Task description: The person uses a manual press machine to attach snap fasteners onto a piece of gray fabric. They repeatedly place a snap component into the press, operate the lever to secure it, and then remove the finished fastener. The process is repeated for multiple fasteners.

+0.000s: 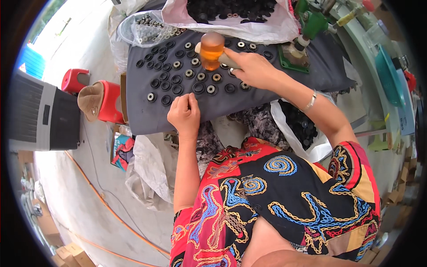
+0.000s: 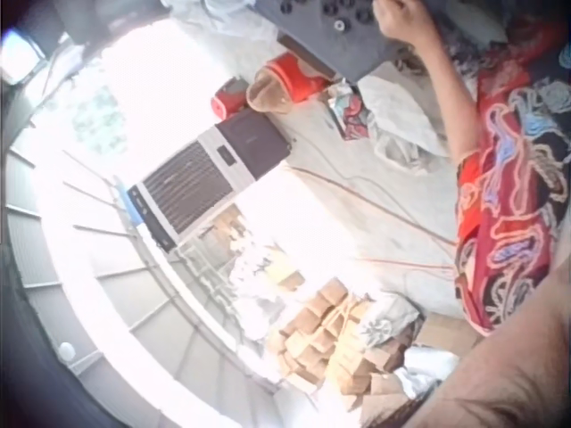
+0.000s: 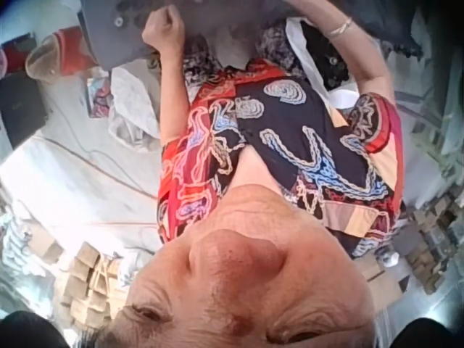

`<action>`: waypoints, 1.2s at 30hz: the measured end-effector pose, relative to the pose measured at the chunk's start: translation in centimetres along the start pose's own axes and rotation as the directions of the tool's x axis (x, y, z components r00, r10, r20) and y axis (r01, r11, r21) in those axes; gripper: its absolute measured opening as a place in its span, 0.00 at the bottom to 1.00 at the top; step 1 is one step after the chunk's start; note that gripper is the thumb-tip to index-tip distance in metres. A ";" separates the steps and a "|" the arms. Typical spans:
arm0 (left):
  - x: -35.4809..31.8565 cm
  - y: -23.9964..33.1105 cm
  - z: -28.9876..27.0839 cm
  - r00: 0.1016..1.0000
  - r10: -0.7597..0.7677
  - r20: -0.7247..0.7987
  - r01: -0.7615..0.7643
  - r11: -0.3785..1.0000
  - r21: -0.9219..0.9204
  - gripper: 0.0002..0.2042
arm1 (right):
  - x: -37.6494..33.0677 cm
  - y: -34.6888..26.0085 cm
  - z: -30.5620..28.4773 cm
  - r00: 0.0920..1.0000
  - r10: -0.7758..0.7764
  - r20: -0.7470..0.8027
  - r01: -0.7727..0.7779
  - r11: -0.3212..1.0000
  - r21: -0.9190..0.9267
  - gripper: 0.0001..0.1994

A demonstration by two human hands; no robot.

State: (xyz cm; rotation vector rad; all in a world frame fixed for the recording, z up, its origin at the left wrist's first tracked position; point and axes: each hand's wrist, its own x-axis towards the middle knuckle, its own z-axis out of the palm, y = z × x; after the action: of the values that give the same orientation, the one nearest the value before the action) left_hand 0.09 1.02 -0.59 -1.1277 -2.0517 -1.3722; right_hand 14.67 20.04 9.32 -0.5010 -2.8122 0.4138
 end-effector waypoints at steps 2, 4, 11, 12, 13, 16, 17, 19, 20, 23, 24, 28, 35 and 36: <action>-0.2 -0.3 0.4 1.000 0.006 0.003 -0.006 1.000 -0.003 0.05 | -1.5 -0.5 -0.5 0.999 -0.031 -0.023 0.031 1.000 0.000 0.32; 0.1 -0.4 0.4 0.999 0.023 0.024 -0.023 1.000 0.000 0.04 | -2.7 -1.3 -1.1 0.999 -0.038 -0.002 0.038 0.998 -0.041 0.32; 0.1 -0.2 0.4 1.000 -0.002 0.014 0.002 1.000 -0.018 0.05 | -3.0 -0.6 -0.2 0.999 -0.046 0.024 0.046 0.999 -0.011 0.32; 0.1 -0.2 0.6 1.000 0.008 0.003 -0.008 0.999 -0.034 0.05 | -3.1 -0.7 0.0 0.999 -0.025 0.044 0.026 0.999 -0.027 0.32; 0.1 -0.2 0.6 1.000 0.018 -0.009 -0.018 0.999 -0.049 0.06 | -3.1 -0.8 0.2 0.998 -0.003 0.064 0.006 0.999 -0.044 0.32; -0.4 -0.5 0.5 1.000 0.006 0.000 -0.006 1.000 -0.005 0.06 | -3.2 -0.4 0.3 0.998 -0.011 0.056 0.014 0.999 -0.043 0.34; -0.2 -0.4 0.5 1.000 0.013 -0.006 -0.013 1.000 -0.009 0.06 | -3.2 -0.3 0.3 0.999 -0.027 0.043 0.029 0.999 -0.034 0.36; -0.4 -0.4 0.5 1.000 0.011 -0.011 -0.011 1.000 -0.013 0.06 | -3.7 -1.4 -0.7 0.996 -0.086 -0.014 0.086 0.996 0.010 0.33; -0.4 -0.5 0.5 1.000 0.011 -0.014 -0.011 1.000 -0.017 0.06 | -4.2 -2.0 -0.9 0.993 -0.110 -0.040 0.111 0.993 0.034 0.32; -0.1 -0.1 0.6 1.000 0.025 -0.006 -0.025 0.999 -0.038 0.06 | -5.1 -3.1 0.5 0.987 -0.056 0.154 0.069 0.994 -0.080 0.32; -0.2 -0.1 0.3 1.000 0.019 -0.010 -0.019 0.999 -0.043 0.06 | -5.0 -3.5 0.5 0.984 -0.050 0.172 0.067 0.993 -0.094 0.33; -0.2 -0.2 0.6 1.000 -0.005 -0.010 0.004 0.999 -0.048 0.06 | -3.8 -2.1 -0.4 0.982 -0.136 0.134 0.134 0.991 0.023 0.32; 0.0 -0.1 0.4 1.000 -0.005 0.005 0.005 1.000 -0.018 0.07 | 0.3 -2.1 0.0 0.975 -0.160 -0.153 0.161 0.987 -0.006 0.32; -0.1 0.1 0.3 1.000 -0.009 0.004 0.009 1.000 -0.017 0.07 | 0.2 -2.7 0.0 0.996 -0.083 -0.037 0.082 0.996 -0.026 0.35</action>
State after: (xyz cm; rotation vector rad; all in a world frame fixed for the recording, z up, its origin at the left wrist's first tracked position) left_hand 0.26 1.22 -0.75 -1.1306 -2.0544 -1.3951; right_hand 13.69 17.65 10.26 -0.3913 -2.7930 0.3499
